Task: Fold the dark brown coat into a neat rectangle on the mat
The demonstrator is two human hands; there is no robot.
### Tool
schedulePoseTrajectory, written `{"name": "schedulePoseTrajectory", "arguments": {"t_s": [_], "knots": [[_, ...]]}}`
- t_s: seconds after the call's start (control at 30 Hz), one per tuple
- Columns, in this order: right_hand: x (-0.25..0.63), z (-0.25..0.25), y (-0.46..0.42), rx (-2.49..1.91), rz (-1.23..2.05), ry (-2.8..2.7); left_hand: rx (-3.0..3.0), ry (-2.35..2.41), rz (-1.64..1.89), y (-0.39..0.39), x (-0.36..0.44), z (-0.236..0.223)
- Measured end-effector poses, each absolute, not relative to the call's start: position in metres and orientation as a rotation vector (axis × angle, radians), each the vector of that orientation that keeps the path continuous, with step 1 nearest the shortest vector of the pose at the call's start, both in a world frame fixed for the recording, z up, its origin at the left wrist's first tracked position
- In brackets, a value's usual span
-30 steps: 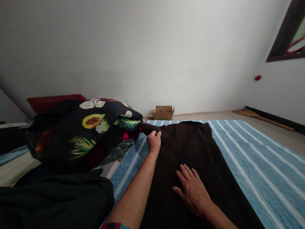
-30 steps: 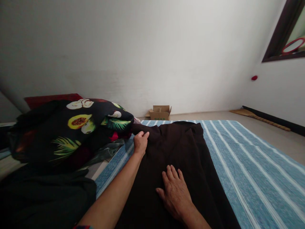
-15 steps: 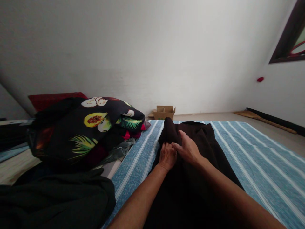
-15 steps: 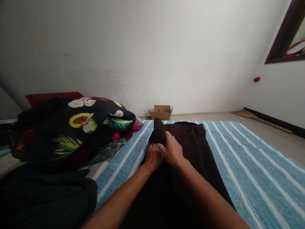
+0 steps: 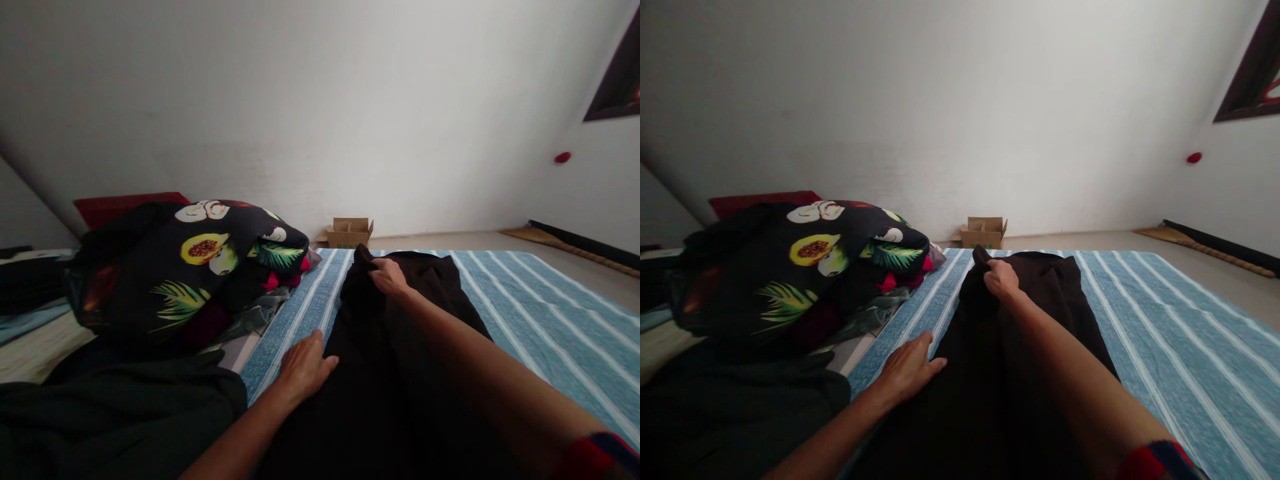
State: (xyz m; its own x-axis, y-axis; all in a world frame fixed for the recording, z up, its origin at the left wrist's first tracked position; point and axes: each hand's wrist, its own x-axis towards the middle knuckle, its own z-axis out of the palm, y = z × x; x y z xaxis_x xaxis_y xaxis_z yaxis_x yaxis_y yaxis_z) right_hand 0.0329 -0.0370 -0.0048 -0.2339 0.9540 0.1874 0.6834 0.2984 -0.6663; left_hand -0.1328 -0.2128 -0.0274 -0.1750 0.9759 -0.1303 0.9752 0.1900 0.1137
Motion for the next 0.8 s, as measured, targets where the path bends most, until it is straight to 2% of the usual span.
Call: {"name": "schedulePoseTrajectory", "arguments": {"t_s": [0.1, 0.27, 0.57, 0.8], "knots": [[0.043, -0.005, -0.019, -1.363, 0.766, -1.884, 1.753, 2.165, -0.031, -0.239, -0.155, -0.03], [0.046, -0.004, -0.008, -1.276, 1.02, -1.634, 1.633, 1.937, 0.104, -0.261, -0.162, -0.03], [0.063, 0.028, 0.001, -1.084, 1.224, -1.258, 2.101, 1.871, -0.189, -0.264, -0.075, 0.027], [0.116, 0.048, 0.017, -0.965, 1.238, -1.125, 2.205, 1.627, -0.289, -0.25, -0.017, 0.024]]}}
